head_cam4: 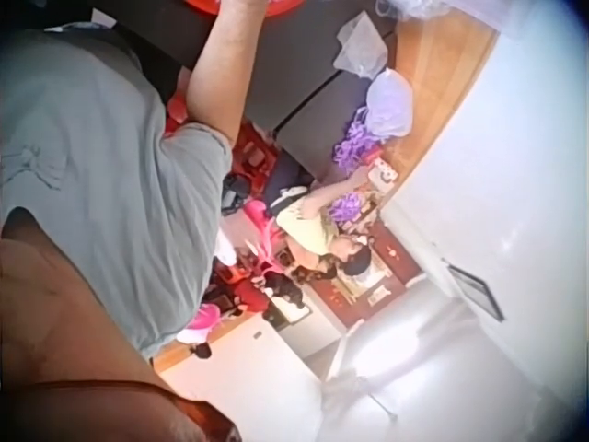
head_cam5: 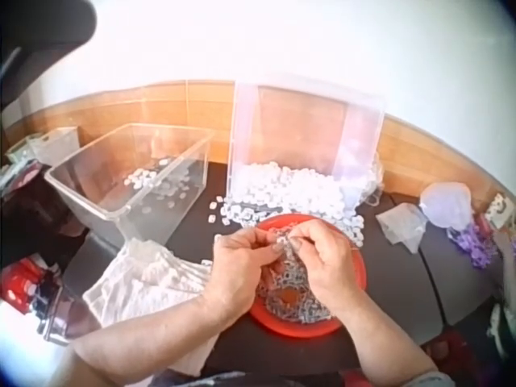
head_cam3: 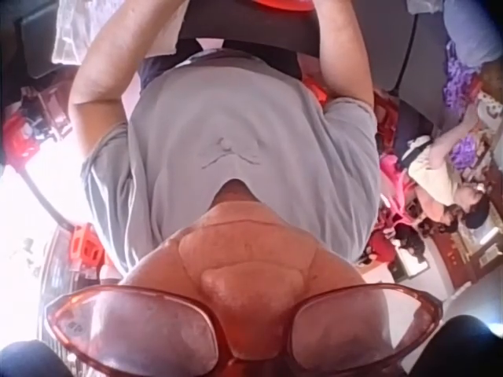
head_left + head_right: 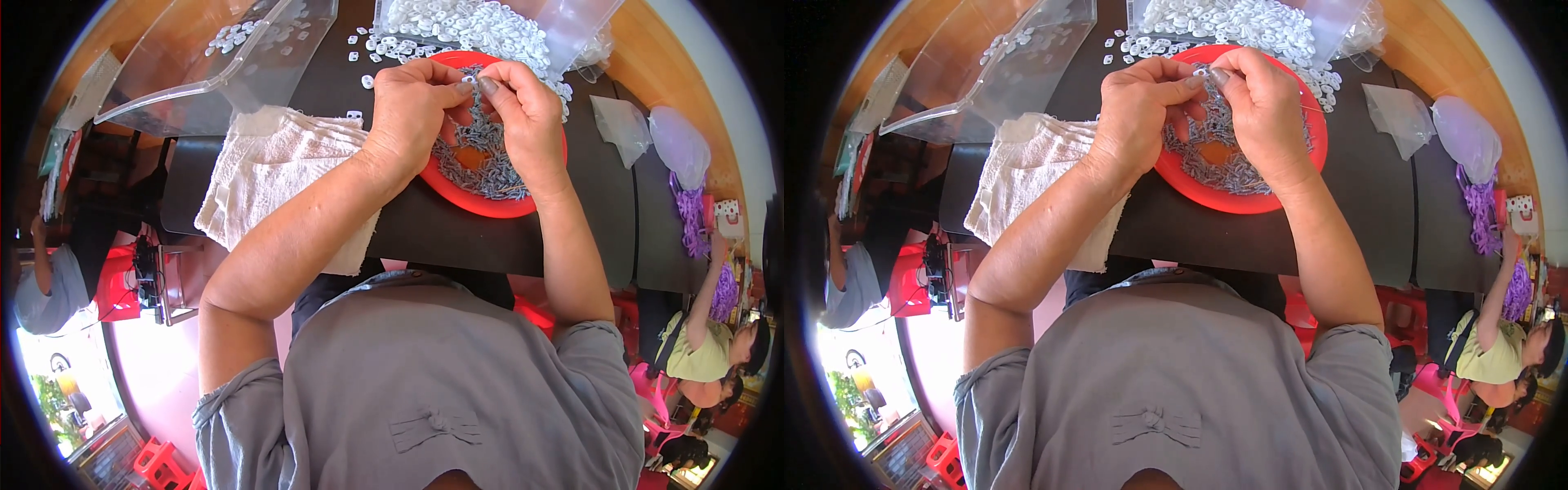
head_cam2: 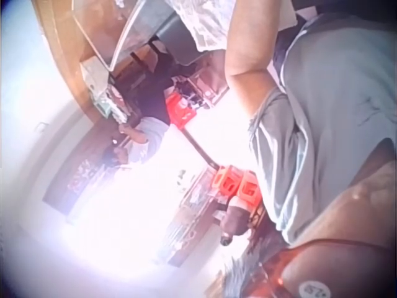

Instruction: The recorder is manually assembling small white plastic buckles with metallic rings at a workbench.

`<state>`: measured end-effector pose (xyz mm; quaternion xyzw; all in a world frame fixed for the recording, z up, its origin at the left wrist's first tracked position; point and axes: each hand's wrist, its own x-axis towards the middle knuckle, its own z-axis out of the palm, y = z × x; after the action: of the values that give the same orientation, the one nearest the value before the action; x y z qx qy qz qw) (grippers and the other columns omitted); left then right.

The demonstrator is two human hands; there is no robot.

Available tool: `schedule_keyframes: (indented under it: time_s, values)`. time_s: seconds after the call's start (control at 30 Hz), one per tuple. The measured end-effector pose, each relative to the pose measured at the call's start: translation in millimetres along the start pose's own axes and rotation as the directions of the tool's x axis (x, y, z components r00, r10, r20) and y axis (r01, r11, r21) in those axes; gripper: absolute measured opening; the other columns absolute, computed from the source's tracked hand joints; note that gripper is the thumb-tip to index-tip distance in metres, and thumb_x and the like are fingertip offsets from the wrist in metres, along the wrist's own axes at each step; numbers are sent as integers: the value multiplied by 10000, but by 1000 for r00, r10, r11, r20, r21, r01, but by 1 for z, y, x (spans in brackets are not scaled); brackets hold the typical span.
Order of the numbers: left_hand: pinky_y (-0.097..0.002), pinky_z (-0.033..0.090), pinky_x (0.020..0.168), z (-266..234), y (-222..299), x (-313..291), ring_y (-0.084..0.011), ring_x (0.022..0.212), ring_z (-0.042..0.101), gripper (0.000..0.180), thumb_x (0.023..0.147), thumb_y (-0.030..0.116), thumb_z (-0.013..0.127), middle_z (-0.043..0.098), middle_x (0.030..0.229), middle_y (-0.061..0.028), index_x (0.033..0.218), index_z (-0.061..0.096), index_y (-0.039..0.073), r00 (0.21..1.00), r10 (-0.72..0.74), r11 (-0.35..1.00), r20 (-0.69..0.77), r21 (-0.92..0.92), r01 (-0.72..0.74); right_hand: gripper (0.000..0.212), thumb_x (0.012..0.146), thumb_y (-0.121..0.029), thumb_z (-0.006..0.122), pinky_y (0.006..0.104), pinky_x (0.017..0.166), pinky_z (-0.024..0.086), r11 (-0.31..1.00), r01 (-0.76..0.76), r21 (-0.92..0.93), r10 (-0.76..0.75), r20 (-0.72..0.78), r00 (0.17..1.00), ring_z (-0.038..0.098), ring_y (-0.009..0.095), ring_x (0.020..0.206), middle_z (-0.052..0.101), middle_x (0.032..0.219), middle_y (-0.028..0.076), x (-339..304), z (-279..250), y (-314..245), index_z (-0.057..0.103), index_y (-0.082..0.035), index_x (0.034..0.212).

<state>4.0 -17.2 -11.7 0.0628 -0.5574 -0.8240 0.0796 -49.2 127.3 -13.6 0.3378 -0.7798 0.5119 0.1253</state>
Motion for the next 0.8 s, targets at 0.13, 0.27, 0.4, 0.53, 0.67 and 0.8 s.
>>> schedule_keyframes:
  time_s: [0.13, 0.27, 0.4, 0.53, 0.67, 0.8]
  values:
    - [-229, 435, 431, -1, -2, 1, -131, 565, 601, 82, 878, 49, 643, 645, 739, -84, 881, 636, -32, 999, -32, 996, -5, 79, 33, 41, 914, -44, 596, 222, 603, 455, 999, 12, -39, -11, 17, 1000, 549, 66, 682, 615, 768, 7, 0, -1, 3, 607, -8, 930]
    - [-223, 423, 427, -2, -2, 1, -118, 554, 585, 89, 891, 63, 629, 637, 724, -71, 876, 637, -25, 999, 13, 984, 33, 180, -19, 89, 847, 47, 583, 318, 623, 484, 978, 138, -153, -139, 6, 990, 623, 236, 692, 627, 767, 123, 1, -2, -1, 576, -10, 915]
    - [-215, 397, 407, -1, -6, 1, -101, 533, 564, 79, 894, 56, 621, 618, 697, -49, 859, 631, -14, 997, 77, 969, 2, 235, -75, 54, 867, 44, 570, 255, 581, 439, 983, 155, -102, -154, 16, 988, 532, 98, 637, 594, 734, 25, 0, 1, -5, 577, 7, 906]
    - [-215, 377, 390, 0, -3, 0, -91, 520, 550, 72, 896, 52, 618, 604, 681, -35, 855, 629, -5, 993, 114, 962, -14, 253, -107, 65, 862, 58, 552, 242, 566, 427, 982, 167, -84, -167, 4, 986, 527, 86, 625, 591, 730, 24, 0, 6, -2, 575, 8, 896]
    - [-216, 368, 385, -2, -5, 3, -91, 511, 539, 78, 895, 66, 624, 599, 677, -32, 857, 628, -1, 997, 71, 960, -6, 270, -67, 54, 887, 28, 562, 224, 562, 423, 991, 127, -48, -127, 11, 992, 522, 69, 628, 595, 738, 11, -1, 4, 1, 596, 6, 923]
    - [-219, 376, 395, -3, -1, 3, -106, 507, 542, 117, 888, 102, 646, 601, 687, -41, 851, 620, -7, 999, -33, 986, -12, 163, 35, 75, 905, 2, 573, 218, 592, 438, 997, 77, -13, -76, 56, 996, 534, 64, 674, 609, 770, 1, 2, -1, 2, 620, 3, 963]
